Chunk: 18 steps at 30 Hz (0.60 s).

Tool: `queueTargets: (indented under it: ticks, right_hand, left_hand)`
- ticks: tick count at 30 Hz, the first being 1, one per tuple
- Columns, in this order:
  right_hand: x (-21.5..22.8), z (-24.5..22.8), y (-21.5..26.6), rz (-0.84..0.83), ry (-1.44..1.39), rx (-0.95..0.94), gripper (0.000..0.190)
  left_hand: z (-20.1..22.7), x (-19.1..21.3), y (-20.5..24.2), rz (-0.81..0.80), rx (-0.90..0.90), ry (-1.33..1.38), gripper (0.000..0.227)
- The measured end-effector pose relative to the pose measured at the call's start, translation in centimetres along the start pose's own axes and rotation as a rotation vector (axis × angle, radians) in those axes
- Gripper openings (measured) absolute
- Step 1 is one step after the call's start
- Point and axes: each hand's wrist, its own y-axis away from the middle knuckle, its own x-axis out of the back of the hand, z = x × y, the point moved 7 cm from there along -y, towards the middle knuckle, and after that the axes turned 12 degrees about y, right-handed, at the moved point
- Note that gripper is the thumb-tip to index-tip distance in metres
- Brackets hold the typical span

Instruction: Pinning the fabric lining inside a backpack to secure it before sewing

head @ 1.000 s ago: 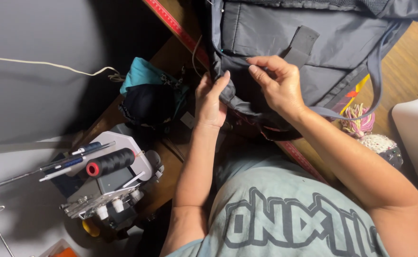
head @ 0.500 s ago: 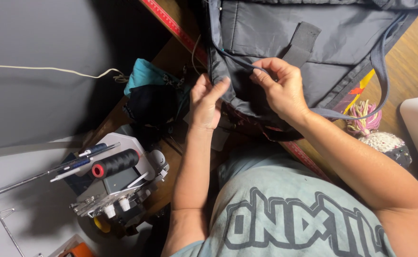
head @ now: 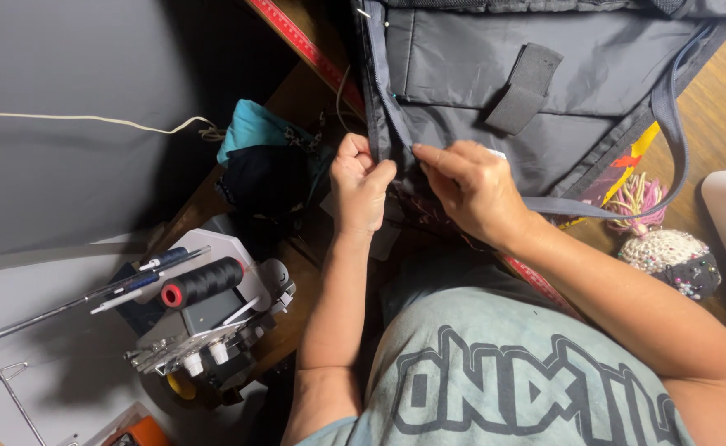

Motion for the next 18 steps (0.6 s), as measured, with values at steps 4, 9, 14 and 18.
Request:
queueTargets:
  ticks: [4,9,14,18]
  right_hand:
    - [0.4,-2.7,0.4,0.090,0.232,0.249,0.019]
    - [0.0,-4.8,0.9,0.093,0.418,0.365,0.023]
    - [-0.5,-5.8,0.4,0.077,0.412,0.375,0.017]
    - [-1.5,-5.7,0.7,0.059,0.421,0.407,0.016]
  left_hand:
    - [-1.4,0.3,0.3,-0.016,0.028,0.094,0.038]
    - [0.3,-1.5,0.9,-0.063,0.032,0.135,0.049]
    - [-0.4,-1.2,1.1,-0.082,0.048,0.184,0.049]
    - [-1.5,-0.3,1.3,-0.106,0.089,0.272,0.053]
